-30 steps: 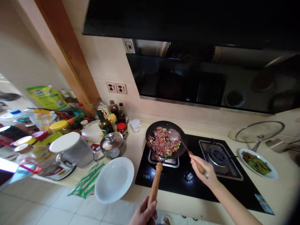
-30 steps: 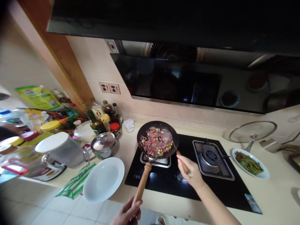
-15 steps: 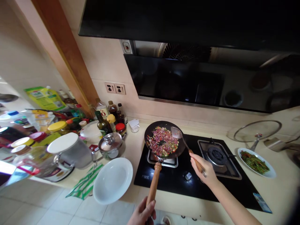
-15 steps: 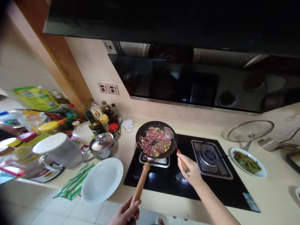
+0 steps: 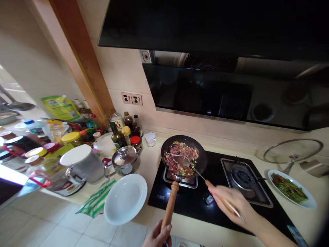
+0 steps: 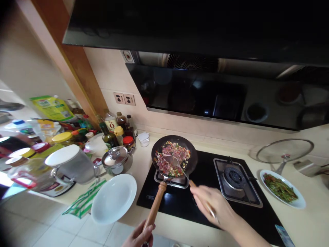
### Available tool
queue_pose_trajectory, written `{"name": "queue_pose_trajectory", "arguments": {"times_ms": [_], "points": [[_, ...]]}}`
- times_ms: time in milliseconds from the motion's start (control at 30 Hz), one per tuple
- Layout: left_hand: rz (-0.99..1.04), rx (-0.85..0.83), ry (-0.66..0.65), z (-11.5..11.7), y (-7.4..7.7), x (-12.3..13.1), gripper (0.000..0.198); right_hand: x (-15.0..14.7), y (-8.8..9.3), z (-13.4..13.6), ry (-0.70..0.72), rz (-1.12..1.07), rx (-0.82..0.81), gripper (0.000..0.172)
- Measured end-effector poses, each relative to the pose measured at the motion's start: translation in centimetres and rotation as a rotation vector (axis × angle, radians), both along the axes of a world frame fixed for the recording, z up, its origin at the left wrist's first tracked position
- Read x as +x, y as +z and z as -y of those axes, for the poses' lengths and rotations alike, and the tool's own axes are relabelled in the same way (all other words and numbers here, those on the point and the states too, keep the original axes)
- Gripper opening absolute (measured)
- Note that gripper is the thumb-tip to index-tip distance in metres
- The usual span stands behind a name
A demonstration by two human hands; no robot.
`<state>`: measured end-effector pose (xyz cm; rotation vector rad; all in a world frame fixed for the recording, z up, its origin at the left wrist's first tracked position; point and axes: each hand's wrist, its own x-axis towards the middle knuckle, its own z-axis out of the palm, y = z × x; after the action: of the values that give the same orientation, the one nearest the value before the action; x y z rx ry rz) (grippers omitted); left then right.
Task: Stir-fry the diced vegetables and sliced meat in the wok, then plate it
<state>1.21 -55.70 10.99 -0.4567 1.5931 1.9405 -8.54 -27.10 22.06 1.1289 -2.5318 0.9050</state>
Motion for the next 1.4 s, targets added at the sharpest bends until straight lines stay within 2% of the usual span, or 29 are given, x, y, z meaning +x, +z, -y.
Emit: {"name": "queue_pose_trajectory", "arguments": {"times_ms": [67,133,233,333,433,533,633,700,767,833,933,1000,1067,1133,1200,1333,1400], "points": [[0.006,0.011,-0.001,-0.1,0.0,0.0,0.065,1.8,0.6,-0.3,0.008,-0.004,0.062,0.041],[0.005,0.028,0.000,-0.2,0.1,0.1,0.064,1.6,0.5,0.2,-0.010,-0.024,0.029,0.037],[0.005,0.050,-0.001,-0.3,0.5,0.3,0.061,-1.3,0.0,0.3,-0.123,-0.076,-0.093,0.030],[0.006,0.060,-0.011,-0.4,0.7,0.3,0.061,-4.3,-0.4,-0.6,-0.278,-0.088,-0.104,0.027],[-0.001,0.052,-0.014,-0.4,0.6,0.3,0.063,-5.1,-1.1,-0.7,-0.385,-0.074,-0.156,0.021],[-0.014,0.062,-0.007,-0.3,0.1,0.2,0.062,-3.5,-1.9,0.1,-0.367,0.009,-0.209,0.019],[-0.017,0.070,-0.006,-0.2,-0.1,0.1,0.062,-1.6,-2.5,0.4,-0.256,0.014,-0.161,0.026],[-0.012,0.068,-0.011,-0.2,0.0,0.1,0.061,-1.4,-2.9,0.3,-0.223,-0.008,-0.153,0.027],[-0.005,0.077,-0.016,-0.3,0.1,0.1,0.060,-2.3,-3.4,0.2,-0.272,-0.003,-0.194,0.022],[-0.004,0.084,-0.024,-0.4,0.2,0.2,0.059,-3.3,-3.9,-0.2,-0.379,0.021,-0.271,0.020],[-0.016,0.074,-0.039,-0.4,0.0,0.2,0.061,-3.1,-4.3,-1.0,-0.488,0.119,-0.361,0.022],[-0.013,0.057,-0.037,-0.4,-0.1,0.1,0.062,-2.3,-4.5,-1.4,-0.448,0.178,-0.333,0.022],[-0.007,0.057,-0.024,-0.4,0.0,0.2,0.062,-2.0,-4.6,-1.4,-0.373,0.138,-0.277,0.022],[-0.008,0.083,-0.020,-0.4,0.1,0.2,0.060,-2.6,-4.0,-1.3,-0.378,0.052,-0.273,0.023],[-0.009,0.099,-0.022,-0.4,0.1,0.3,0.061,-3.7,-2.7,-1.3,-0.432,0.010,-0.274,0.023],[0.009,0.080,0.009,-0.5,-0.2,0.4,0.065,-5.5,0.5,-1.0,-0.475,0.008,-0.090,0.022],[0.016,0.092,0.018,-0.6,-0.2,0.4,0.065,-6.3,1.1,0.0,-0.556,0.048,-0.110,0.024]]}}
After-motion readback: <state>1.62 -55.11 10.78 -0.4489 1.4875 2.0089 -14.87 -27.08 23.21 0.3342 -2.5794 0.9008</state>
